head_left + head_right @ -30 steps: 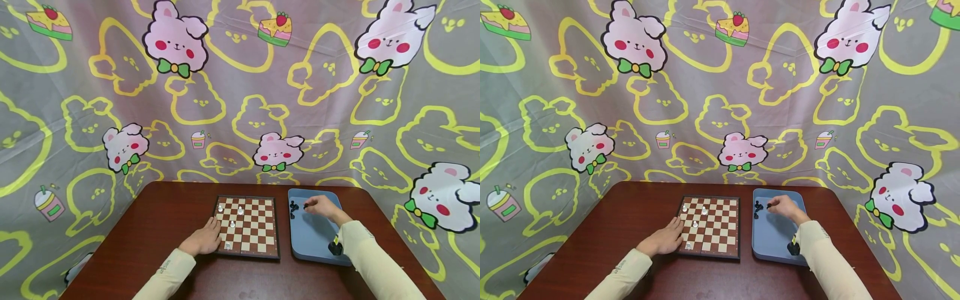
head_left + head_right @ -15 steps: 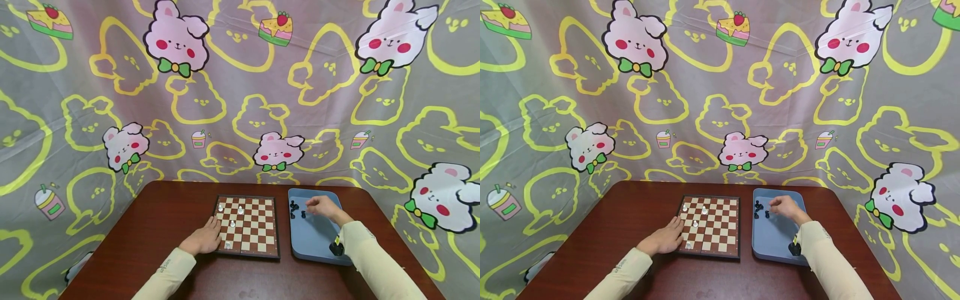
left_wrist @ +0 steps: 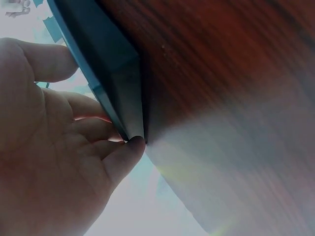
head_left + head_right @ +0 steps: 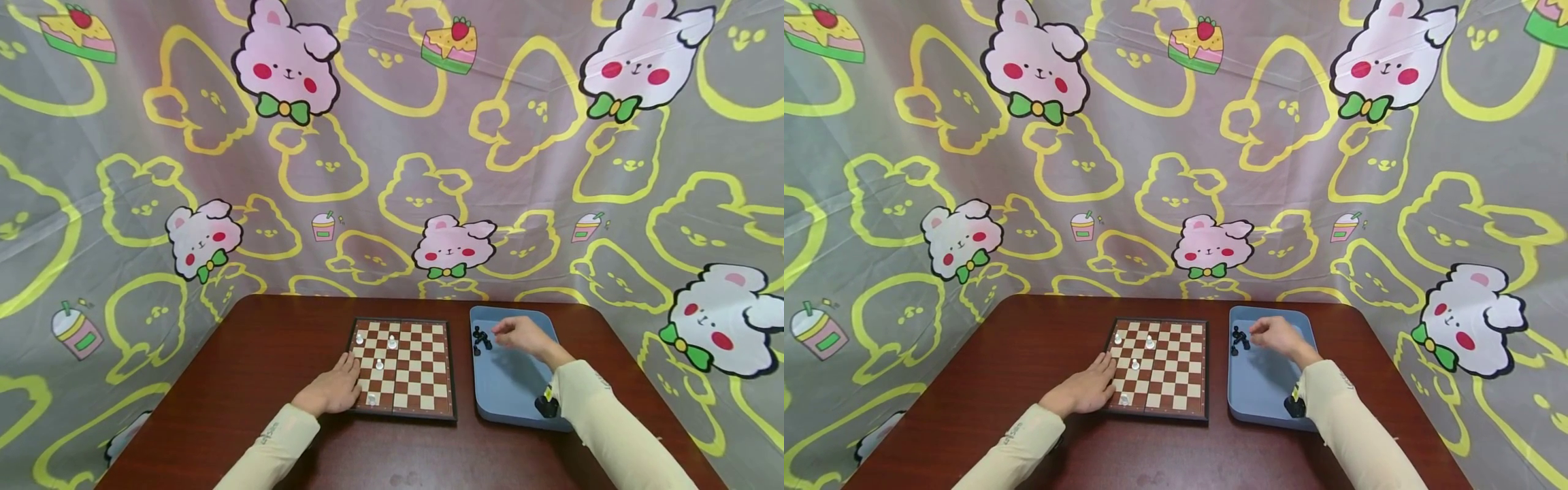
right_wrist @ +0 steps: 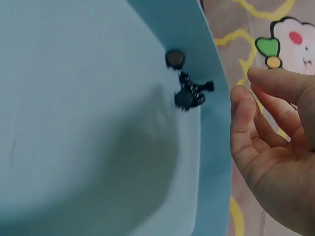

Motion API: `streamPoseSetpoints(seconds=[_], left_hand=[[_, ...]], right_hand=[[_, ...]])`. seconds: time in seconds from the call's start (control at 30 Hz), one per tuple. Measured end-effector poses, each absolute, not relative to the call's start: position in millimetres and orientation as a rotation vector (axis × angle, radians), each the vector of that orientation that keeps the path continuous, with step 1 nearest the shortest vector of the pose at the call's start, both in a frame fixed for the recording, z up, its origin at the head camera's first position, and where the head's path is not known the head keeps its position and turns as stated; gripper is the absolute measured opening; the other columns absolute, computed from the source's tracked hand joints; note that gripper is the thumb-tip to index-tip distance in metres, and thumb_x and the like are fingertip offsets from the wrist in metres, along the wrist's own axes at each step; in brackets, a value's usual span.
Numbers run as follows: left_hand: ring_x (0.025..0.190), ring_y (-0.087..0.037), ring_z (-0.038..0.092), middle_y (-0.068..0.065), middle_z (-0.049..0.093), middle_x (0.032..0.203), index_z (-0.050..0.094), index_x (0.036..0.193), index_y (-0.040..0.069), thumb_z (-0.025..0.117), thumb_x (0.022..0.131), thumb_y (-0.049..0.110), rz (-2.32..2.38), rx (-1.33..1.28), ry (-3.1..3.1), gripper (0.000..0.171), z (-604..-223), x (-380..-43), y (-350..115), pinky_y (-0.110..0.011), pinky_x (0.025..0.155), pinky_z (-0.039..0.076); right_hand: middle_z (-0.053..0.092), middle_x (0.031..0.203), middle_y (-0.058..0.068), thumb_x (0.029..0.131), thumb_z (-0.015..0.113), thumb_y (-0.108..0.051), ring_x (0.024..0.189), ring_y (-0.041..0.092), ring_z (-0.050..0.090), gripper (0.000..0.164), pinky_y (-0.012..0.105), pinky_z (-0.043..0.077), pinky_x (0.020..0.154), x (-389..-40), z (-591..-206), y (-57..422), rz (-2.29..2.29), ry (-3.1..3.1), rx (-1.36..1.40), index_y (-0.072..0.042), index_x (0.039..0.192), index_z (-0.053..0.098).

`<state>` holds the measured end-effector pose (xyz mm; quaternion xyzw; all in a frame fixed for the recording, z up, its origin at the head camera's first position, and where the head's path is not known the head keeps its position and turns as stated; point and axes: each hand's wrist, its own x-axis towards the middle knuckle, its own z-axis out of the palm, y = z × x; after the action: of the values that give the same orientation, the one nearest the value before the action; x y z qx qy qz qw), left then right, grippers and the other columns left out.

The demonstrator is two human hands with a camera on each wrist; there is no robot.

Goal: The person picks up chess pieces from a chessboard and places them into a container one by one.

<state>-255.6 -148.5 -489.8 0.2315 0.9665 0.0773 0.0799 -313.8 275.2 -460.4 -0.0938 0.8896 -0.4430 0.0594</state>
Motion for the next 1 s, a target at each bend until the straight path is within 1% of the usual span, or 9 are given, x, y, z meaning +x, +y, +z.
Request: streamPoseSetpoints(seconds=[0.17, 0.27, 0.4, 0.47, 0.63, 0.7, 0.8, 0.93, 1.0], left_hand=[[0.140, -0.037, 0.016, -0.026, 0.023, 0.150, 0.035, 0.140, -0.011, 0.044, 0.098, 0.022, 0.231, 0.705, 2.897, 0.055, -492, -256, -149, -0.045, 0.107, 0.028], [0.140, -0.037, 0.016, -0.026, 0.023, 0.150, 0.035, 0.140, -0.011, 0.044, 0.098, 0.023, 0.222, 0.703, 2.896, 0.055, -492, -256, -149, -0.044, 0.107, 0.028], [0.140, -0.037, 0.016, -0.026, 0.023, 0.150, 0.035, 0.140, -0.011, 0.044, 0.098, 0.023, 0.224, 0.693, 2.888, 0.056, -491, -257, -148, -0.044, 0.108, 0.028], [0.140, -0.037, 0.015, -0.026, 0.022, 0.150, 0.034, 0.141, -0.011, 0.044, 0.098, 0.024, 0.226, 0.689, 2.884, 0.056, -490, -256, -148, -0.044, 0.108, 0.028], [0.141, -0.036, 0.015, -0.025, 0.023, 0.150, 0.034, 0.141, -0.010, 0.044, 0.098, 0.023, 0.224, 0.689, 2.888, 0.055, -489, -257, -148, -0.044, 0.107, 0.029], [0.141, -0.036, 0.015, -0.025, 0.023, 0.150, 0.035, 0.141, -0.010, 0.044, 0.098, 0.023, 0.222, 0.692, 2.889, 0.055, -489, -257, -149, -0.044, 0.107, 0.028], [0.141, -0.036, 0.015, -0.025, 0.023, 0.150, 0.034, 0.141, -0.010, 0.044, 0.098, 0.023, 0.223, 0.689, 2.888, 0.055, -488, -257, -149, -0.044, 0.108, 0.028], [0.141, -0.036, 0.015, -0.025, 0.022, 0.150, 0.034, 0.141, -0.010, 0.044, 0.098, 0.023, 0.227, 0.683, 2.885, 0.055, -488, -256, -148, -0.045, 0.107, 0.028], [0.141, -0.036, 0.015, -0.025, 0.022, 0.151, 0.034, 0.141, -0.010, 0.044, 0.098, 0.023, 0.229, 0.683, 2.882, 0.055, -488, -256, -148, -0.045, 0.107, 0.028]], right_hand=[[0.065, 0.096, 0.009, 0.089, 0.065, -0.010, 0.092, 0.034, 0.062, 0.028, 0.047, 0.050, 0.080, -309, -456, 264, -1.378, 2.645, -0.350, 0.007, 0.111, 0.062], [0.065, 0.096, 0.009, 0.089, 0.064, -0.007, 0.093, 0.034, 0.063, 0.027, 0.047, 0.051, 0.081, -305, -453, 255, -1.398, 2.622, -0.377, 0.008, 0.112, 0.062], [0.065, 0.095, 0.008, 0.089, 0.064, -0.008, 0.089, 0.027, 0.064, 0.022, 0.046, 0.051, 0.080, -299, -448, 240, -1.377, 2.637, -0.388, 0.003, 0.108, 0.066], [0.065, 0.096, 0.010, 0.089, 0.065, -0.010, 0.087, 0.025, 0.064, 0.022, 0.047, 0.051, 0.079, -295, -445, 233, -1.357, 2.641, -0.426, 0.001, 0.107, 0.067], [0.064, 0.097, 0.007, 0.087, 0.067, -0.012, 0.082, 0.021, 0.062, 0.018, 0.040, 0.052, 0.073, -289, -441, 215, -1.306, 2.665, -0.510, -0.004, 0.104, 0.068], [0.064, 0.094, 0.004, 0.087, 0.068, -0.011, 0.080, 0.023, 0.062, 0.017, 0.038, 0.052, 0.070, -288, -442, 208, -1.308, 2.664, -0.542, -0.003, 0.102, 0.068], [0.064, 0.092, 0.003, 0.087, 0.067, -0.009, 0.079, 0.025, 0.062, 0.018, 0.040, 0.051, 0.069, -287, -444, 199, -1.310, 2.648, -0.583, 0.000, 0.102, 0.068], [0.065, 0.090, 0.005, 0.087, 0.066, -0.007, 0.077, 0.032, 0.061, 0.019, 0.049, 0.050, 0.067, -284, -446, 188, -1.327, 2.601, -0.613, 0.003, 0.104, 0.067], [0.066, 0.093, 0.007, 0.088, 0.066, -0.007, 0.075, 0.033, 0.060, 0.019, 0.048, 0.050, 0.064, -283, -448, 182, -1.324, 2.584, -0.633, 0.003, 0.104, 0.067]])
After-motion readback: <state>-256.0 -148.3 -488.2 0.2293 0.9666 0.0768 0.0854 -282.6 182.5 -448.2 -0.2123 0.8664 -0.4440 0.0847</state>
